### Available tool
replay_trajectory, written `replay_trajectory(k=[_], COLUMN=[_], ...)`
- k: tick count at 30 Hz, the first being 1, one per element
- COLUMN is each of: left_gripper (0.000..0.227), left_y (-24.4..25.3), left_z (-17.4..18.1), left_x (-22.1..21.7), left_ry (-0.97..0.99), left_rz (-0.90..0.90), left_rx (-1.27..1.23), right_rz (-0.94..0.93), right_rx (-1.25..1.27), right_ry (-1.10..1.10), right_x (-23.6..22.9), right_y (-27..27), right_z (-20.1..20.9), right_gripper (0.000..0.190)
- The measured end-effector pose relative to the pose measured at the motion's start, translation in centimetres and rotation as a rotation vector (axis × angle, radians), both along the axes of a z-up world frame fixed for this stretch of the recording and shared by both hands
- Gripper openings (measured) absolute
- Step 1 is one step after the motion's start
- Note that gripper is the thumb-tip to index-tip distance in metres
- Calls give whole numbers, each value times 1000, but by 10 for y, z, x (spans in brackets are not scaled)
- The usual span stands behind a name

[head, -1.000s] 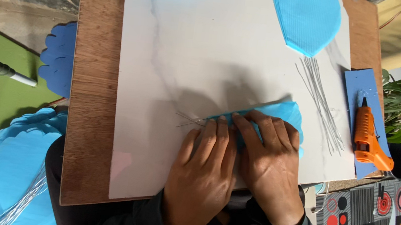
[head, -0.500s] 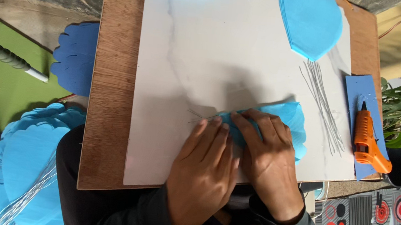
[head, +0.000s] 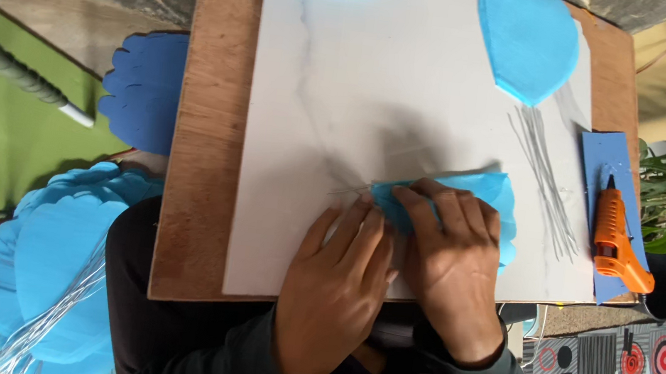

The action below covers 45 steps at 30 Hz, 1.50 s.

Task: The person applies hot glue to blue foam petal shapes and presses them by hand to attach wire stems.

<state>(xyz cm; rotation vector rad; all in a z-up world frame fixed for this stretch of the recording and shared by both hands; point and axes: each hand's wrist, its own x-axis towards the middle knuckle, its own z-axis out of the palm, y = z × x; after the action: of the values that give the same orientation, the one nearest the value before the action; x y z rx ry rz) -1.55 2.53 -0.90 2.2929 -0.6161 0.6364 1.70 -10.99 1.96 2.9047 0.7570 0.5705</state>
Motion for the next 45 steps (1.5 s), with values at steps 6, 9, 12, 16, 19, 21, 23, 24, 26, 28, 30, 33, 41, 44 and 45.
replay_trajectory(k=[6,9,12,16,19,21,23,24,26,28,30,33,41,44,45], left_gripper=[24,24,20,21,27,24,23,22,23,24,23,20,35,33,33], left_y=[1,2,2,1,3,2,2,2,3,4,5,5,-4,-6,-7], left_z=[2,3,1,-1,-2,-4,-3,-3,-3,-2,0,3,1,0,-1], left_x=[1,1,2,2,0,1,2,2,1,2,2,4,1,2,2], left_ry=[-18,-7,-18,-32,-11,22,0,-18,-12,-8,-5,-17,-61,-85,-80], left_rz=[32,39,20,26,14,-19,-6,8,0,-11,-14,-19,161,175,165], left_rx=[-32,-19,-49,-89,-88,-117,-129,-140,-142,-142,-137,-139,179,199,187], right_rz=[52,40,50,109,120,105,103,101,94,85,22,10,145,147,170], right_rx=[76,77,88,194,243,160,154,149,146,145,74,31,423,299,232], right_ry=[47,113,126,162,159,151,123,97,107,113,113,98,367,323,352], right_x=[-1,1,6,4,0,1,0,0,0,1,2,6,12,18,21], right_y=[5,4,7,11,12,14,14,14,16,17,16,17,-15,-33,-40], right_z=[2,4,5,3,2,5,4,3,4,4,5,5,33,42,44], right_gripper=[23,27,29,20,25,28,26,24,23,22,30,25,36,30,27])
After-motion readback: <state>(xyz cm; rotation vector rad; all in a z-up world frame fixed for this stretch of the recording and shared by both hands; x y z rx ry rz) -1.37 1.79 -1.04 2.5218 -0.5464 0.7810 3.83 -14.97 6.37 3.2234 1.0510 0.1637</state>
